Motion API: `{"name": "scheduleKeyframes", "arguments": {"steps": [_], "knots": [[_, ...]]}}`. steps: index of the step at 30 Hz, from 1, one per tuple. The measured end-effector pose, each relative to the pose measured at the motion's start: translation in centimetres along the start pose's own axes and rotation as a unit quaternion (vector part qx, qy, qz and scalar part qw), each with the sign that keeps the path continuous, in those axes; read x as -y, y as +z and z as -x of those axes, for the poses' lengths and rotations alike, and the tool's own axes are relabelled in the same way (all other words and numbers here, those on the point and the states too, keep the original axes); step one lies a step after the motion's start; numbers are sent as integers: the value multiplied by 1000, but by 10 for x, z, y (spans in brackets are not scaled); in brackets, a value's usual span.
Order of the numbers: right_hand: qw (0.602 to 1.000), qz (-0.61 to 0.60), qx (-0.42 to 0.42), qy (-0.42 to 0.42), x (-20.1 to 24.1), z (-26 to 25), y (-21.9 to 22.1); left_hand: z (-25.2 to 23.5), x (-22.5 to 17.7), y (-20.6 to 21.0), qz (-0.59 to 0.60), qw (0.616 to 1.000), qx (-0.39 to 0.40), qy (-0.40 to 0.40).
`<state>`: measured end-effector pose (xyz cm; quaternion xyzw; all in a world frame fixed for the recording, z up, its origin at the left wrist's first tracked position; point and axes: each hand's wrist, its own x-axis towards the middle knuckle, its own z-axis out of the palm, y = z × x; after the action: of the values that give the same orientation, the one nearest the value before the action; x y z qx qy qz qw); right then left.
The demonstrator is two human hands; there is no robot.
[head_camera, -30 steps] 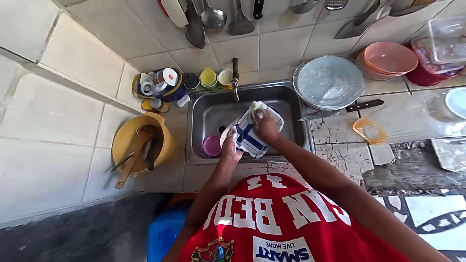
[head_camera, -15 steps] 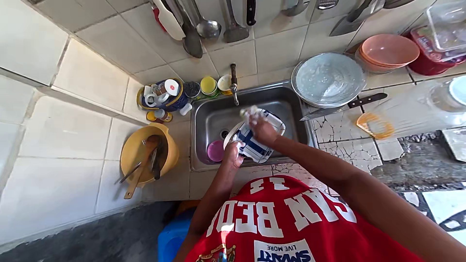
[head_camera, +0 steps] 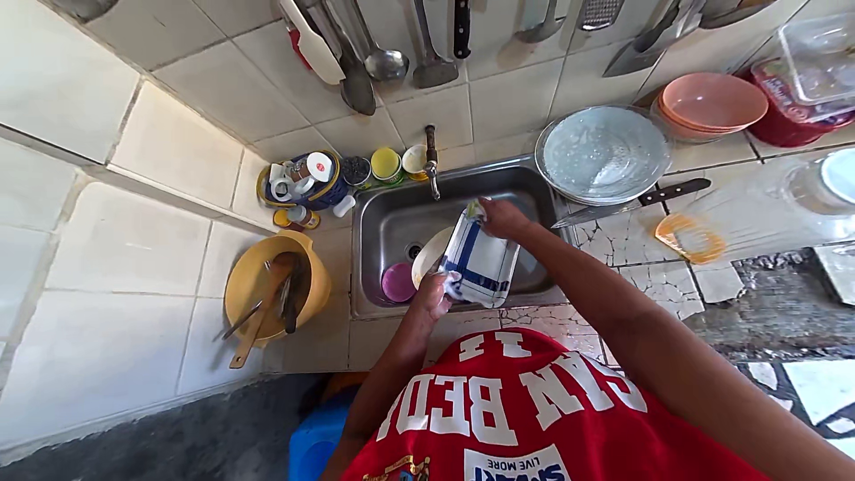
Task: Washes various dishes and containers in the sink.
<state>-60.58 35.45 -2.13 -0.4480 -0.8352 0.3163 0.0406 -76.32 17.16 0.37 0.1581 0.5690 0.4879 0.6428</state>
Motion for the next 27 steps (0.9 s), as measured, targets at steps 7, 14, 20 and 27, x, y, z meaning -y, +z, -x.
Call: {"name": "scheduleKeyframes", "arguments": {"steps": [7,14,20,27], "knots": [[936,102,-117,-316,42,10,9,-22,-23,21,-44,995,-70,58],[999,-11,-40,30,14,15,5,-22,-24,27,9,997,-62,56],[937,144,-100,-302,49,24,11,-20,-46,10,-119,992,30,-24],[963,63,-255,-62,-6,14,37,-29,-26,28,26,985,-151,78]]}}
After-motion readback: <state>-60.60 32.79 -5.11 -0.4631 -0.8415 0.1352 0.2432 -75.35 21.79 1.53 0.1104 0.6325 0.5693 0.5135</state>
